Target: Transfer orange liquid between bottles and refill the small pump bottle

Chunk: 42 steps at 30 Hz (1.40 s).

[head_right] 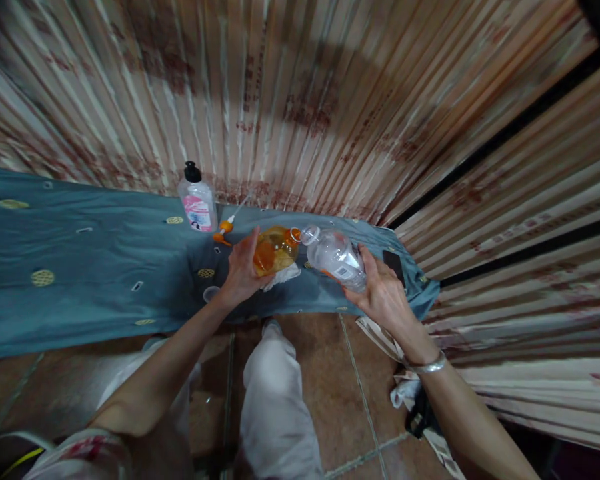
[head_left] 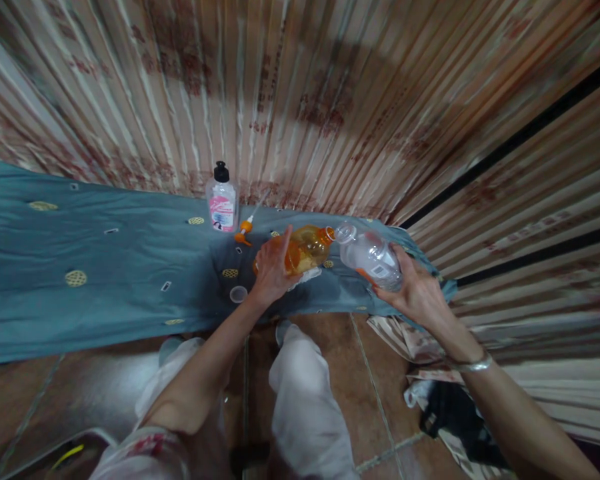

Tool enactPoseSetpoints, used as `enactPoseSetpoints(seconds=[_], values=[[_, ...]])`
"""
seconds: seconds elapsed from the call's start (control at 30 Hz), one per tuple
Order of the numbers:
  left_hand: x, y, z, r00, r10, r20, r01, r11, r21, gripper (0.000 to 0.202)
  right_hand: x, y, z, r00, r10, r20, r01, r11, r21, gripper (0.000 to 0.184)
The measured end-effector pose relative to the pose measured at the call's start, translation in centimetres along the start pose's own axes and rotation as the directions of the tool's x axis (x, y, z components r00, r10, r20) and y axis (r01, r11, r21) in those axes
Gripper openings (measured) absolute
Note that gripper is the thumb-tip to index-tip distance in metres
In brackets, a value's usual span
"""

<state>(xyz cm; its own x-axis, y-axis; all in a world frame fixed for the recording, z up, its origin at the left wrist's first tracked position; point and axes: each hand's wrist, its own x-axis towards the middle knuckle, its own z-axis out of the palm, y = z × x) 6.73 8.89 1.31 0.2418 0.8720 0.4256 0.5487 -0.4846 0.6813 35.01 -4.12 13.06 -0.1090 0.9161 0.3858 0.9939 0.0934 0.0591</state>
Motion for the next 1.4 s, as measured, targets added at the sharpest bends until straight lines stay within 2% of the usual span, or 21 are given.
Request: enactPoseSetpoints(seconds=[0.2, 0.37, 0.7, 1.1, 1.4], values=[[0.1, 0.1, 0.8, 0.999, 0.019, -0.029, -0.021, 0.999, -0.05, 0.116, -1.2, 0.1, 0.1, 1.0, -0.006, -0.015, 0.006, 1.0, 0.015, 0.087], [0.5, -0.1, 1.6, 0.997, 0.042, -0.072, -0.047, 0.996, -0.082, 0.105, -1.3, -0.3, -0.3, 0.999, 0.011, -0.031, -0.011, 1.0, 0.005, 0.087], [1.1, -0.5, 3.1, 0.996, 0.021, -0.081, -0.025, 0.999, -0.042, 0.103, -0.9, 0.5, 0.0, 0.998, 0.061, 0.013, -0.061, 0.998, -0.003, 0.085], [1.1, -0.4, 3.8, 0.995, 0.063, -0.082, -0.061, 0.998, 0.023, 0.103, -1.3, 2.2, -0.6, 0.997, 0.043, 0.058, -0.042, 0.999, -0.026, 0.086], [1.0, -0.4, 3.8, 0.993, 0.064, -0.101, -0.064, 0.998, -0.001, 0.104, -0.9, 2.0, -1.0, 0.997, 0.021, 0.072, -0.017, 0.998, -0.053, 0.088]])
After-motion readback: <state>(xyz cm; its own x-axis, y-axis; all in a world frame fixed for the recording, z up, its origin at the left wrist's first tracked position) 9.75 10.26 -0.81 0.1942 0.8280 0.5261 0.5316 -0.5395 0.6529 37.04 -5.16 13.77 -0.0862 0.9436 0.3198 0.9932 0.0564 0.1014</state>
